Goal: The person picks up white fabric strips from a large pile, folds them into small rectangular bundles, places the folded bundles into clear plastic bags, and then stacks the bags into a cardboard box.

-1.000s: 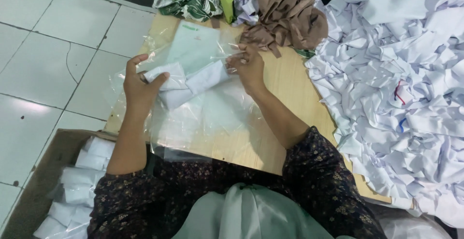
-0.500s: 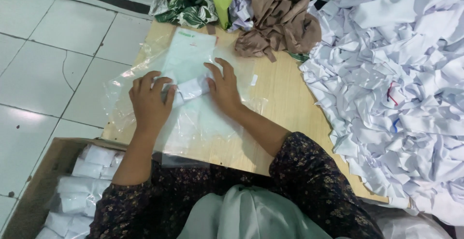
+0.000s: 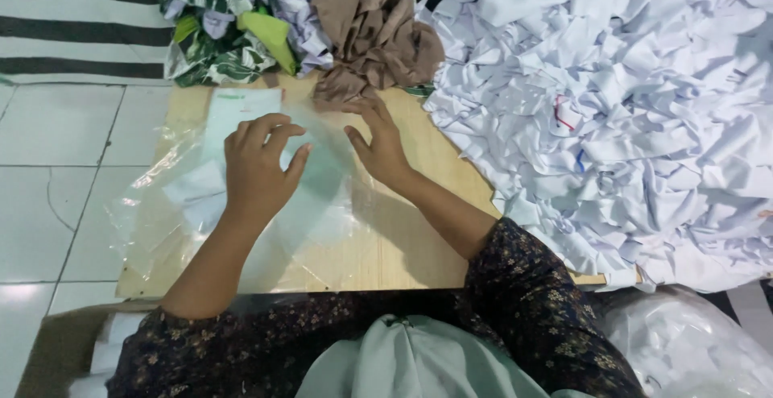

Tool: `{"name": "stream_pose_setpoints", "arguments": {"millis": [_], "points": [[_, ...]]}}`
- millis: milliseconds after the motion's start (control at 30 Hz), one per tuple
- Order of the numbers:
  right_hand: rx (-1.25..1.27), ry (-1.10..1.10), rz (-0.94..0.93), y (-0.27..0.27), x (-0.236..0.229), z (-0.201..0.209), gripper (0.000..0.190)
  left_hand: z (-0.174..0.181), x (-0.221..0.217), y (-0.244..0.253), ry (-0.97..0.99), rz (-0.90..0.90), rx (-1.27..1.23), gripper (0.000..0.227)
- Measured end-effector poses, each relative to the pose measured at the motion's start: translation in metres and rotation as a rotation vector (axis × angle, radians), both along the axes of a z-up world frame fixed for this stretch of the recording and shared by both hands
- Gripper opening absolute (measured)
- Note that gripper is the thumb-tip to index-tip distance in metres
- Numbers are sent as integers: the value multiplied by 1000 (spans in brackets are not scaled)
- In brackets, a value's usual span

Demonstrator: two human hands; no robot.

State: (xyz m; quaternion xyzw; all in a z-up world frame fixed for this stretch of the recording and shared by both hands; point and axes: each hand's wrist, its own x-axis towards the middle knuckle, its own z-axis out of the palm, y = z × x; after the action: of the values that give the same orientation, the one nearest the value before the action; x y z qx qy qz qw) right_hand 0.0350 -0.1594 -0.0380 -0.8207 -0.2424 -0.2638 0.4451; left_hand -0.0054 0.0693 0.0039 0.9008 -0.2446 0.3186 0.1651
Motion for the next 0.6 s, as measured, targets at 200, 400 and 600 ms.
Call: {"name": "stream_pose_setpoints", "arguments": {"millis": [200, 400, 600], "points": [[-39, -8, -253, -134, -3, 9, 31, 14, 34, -119, 56, -311, -1, 19], [-19, -82, -485, -263, -40, 51, 24, 12, 58, -257, 78, -563, -40, 18], [-126, -206, -716, -371, -63, 72, 22, 17, 77, -393, 87, -754, -117, 19]]}}
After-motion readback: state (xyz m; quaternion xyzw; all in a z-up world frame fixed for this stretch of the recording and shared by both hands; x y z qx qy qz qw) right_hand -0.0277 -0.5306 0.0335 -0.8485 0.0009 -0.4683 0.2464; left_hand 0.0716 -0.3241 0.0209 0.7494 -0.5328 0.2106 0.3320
